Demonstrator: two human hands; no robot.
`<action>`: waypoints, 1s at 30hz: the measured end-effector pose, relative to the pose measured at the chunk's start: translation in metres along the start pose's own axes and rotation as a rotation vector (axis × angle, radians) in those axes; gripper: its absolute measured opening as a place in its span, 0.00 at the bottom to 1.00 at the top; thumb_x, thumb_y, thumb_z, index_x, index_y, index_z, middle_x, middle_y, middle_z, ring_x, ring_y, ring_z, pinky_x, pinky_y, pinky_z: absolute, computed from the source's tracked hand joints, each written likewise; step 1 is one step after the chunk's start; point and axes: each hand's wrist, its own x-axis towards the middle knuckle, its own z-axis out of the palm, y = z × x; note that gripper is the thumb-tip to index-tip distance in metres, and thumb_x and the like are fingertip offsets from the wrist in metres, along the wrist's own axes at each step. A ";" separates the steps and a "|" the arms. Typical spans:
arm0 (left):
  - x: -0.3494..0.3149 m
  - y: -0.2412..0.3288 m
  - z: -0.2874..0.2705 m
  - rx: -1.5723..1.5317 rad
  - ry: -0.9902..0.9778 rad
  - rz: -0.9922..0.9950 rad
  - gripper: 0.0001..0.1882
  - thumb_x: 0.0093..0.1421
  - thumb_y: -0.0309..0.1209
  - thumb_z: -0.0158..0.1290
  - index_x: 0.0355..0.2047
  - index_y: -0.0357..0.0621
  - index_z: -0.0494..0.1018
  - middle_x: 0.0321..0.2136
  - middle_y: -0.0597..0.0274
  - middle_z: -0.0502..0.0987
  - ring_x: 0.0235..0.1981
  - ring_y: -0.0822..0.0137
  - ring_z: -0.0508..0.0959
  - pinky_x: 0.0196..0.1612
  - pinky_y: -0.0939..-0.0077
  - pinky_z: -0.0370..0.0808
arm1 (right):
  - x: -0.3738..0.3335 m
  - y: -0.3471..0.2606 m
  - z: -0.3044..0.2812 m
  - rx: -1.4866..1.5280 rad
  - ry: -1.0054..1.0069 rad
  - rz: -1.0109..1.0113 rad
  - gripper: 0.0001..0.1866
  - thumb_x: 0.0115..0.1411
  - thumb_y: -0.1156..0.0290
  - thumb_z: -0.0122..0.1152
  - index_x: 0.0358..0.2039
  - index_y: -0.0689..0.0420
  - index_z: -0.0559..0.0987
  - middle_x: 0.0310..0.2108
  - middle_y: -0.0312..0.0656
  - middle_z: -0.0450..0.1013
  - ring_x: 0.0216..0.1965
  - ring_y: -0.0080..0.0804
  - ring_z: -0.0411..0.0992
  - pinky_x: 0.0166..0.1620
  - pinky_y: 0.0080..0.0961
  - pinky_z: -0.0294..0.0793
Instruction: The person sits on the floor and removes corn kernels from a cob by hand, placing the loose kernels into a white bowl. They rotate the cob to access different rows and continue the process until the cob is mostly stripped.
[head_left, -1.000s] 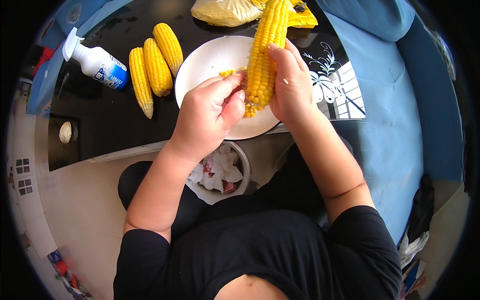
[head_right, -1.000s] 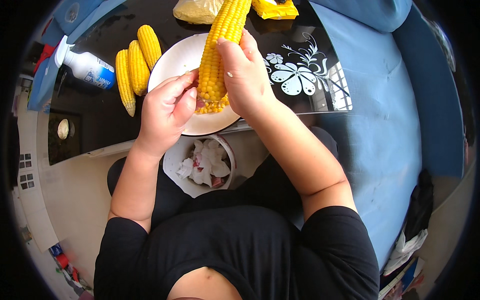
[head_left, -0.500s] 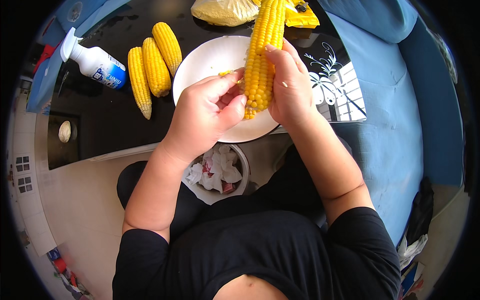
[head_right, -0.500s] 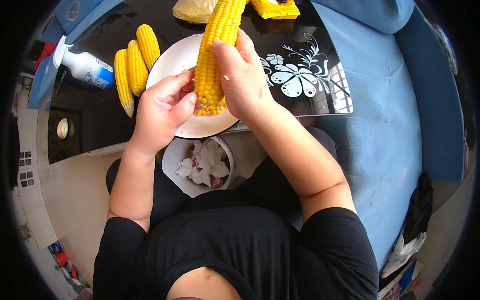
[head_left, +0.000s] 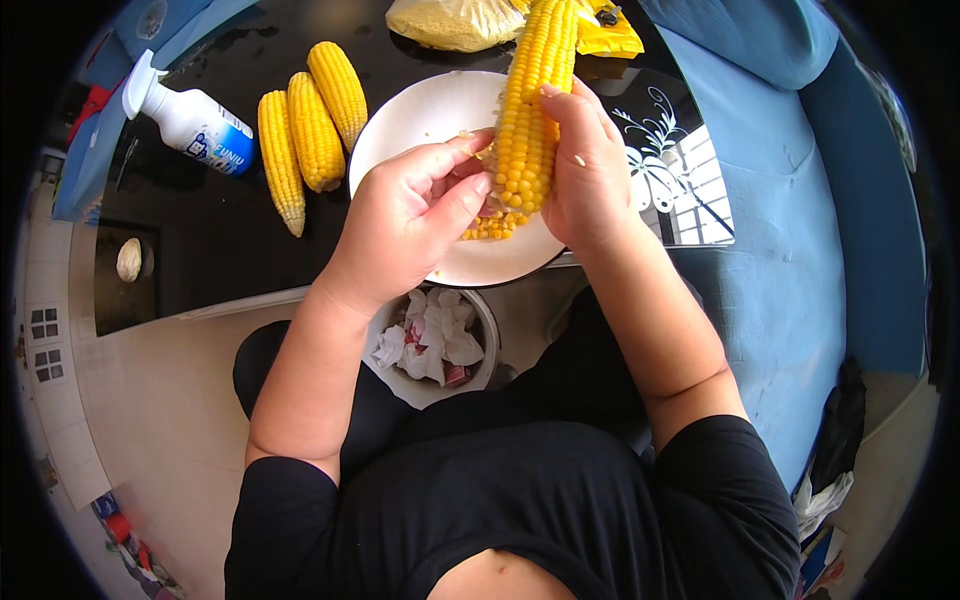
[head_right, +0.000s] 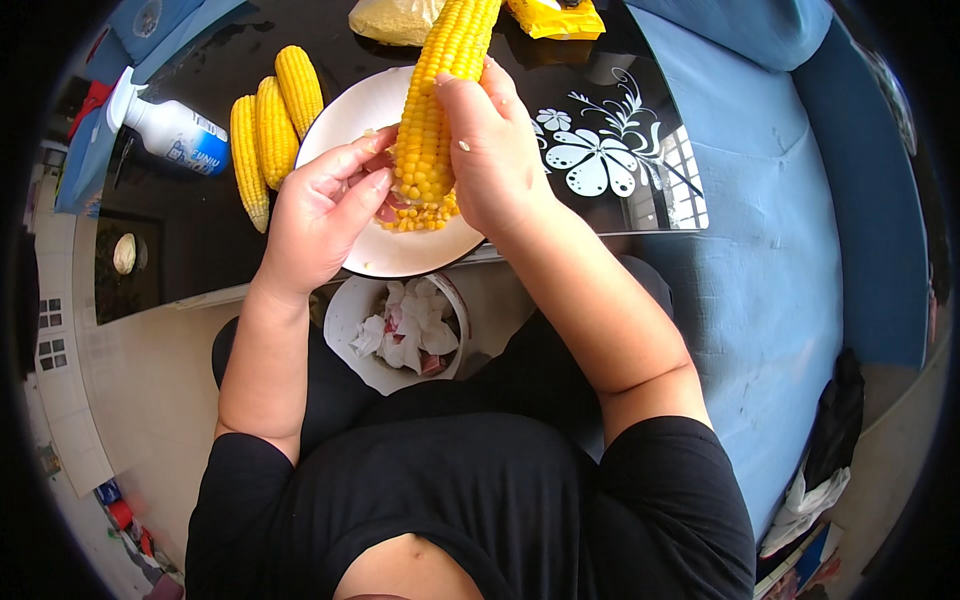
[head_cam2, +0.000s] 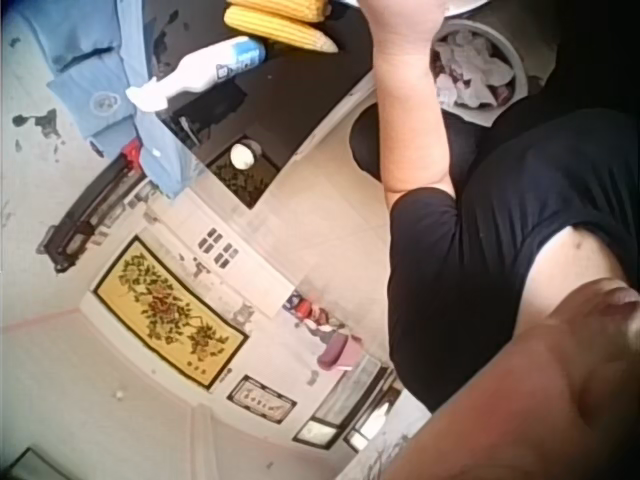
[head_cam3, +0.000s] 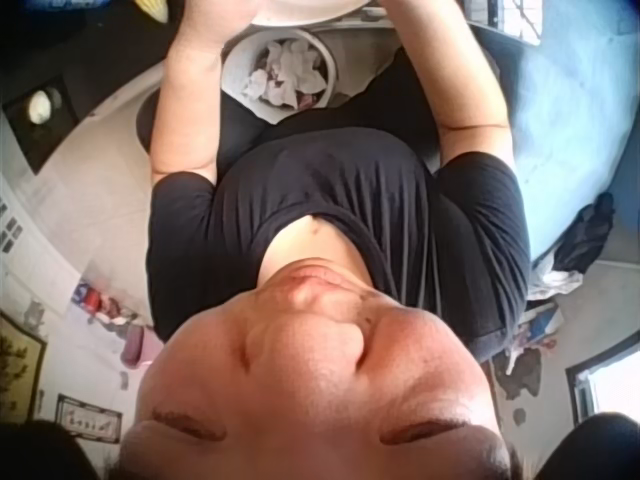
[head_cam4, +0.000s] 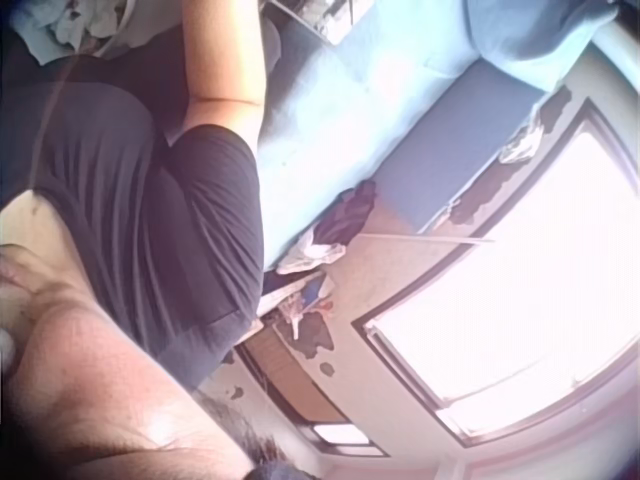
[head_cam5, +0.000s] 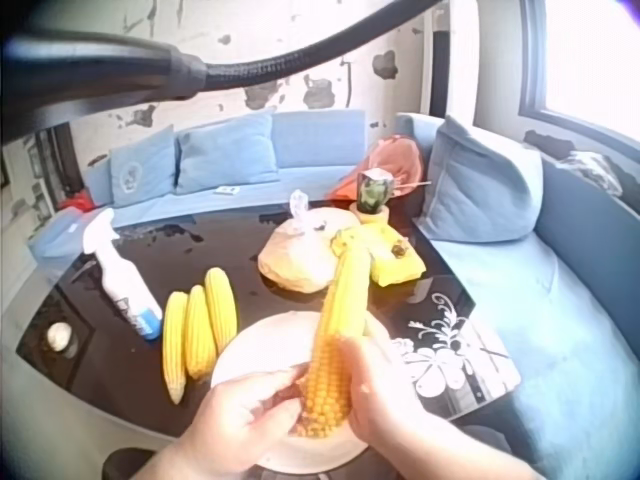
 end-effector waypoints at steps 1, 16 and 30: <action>0.000 -0.001 -0.001 -0.034 0.008 -0.005 0.16 0.58 0.21 0.46 0.47 0.29 0.66 0.38 0.57 0.73 0.37 0.74 0.74 0.41 0.81 0.72 | 0.000 0.000 0.000 0.009 0.009 0.015 0.16 0.57 0.69 0.46 0.45 0.60 0.65 0.36 0.42 0.67 0.36 0.27 0.68 0.41 0.25 0.71; 0.001 -0.007 -0.002 0.158 0.068 0.128 0.15 0.56 0.22 0.49 0.43 0.27 0.69 0.32 0.55 0.74 0.31 0.72 0.75 0.36 0.82 0.73 | -0.001 0.003 0.003 -0.035 -0.006 -0.004 0.17 0.57 0.70 0.46 0.47 0.60 0.65 0.38 0.41 0.67 0.38 0.28 0.68 0.43 0.25 0.69; 0.004 -0.005 0.000 0.268 0.075 0.232 0.14 0.56 0.23 0.49 0.42 0.26 0.69 0.33 0.51 0.74 0.32 0.67 0.76 0.35 0.81 0.73 | 0.000 0.002 0.002 -0.013 0.015 0.012 0.17 0.57 0.70 0.45 0.46 0.60 0.64 0.37 0.42 0.67 0.37 0.28 0.68 0.43 0.26 0.70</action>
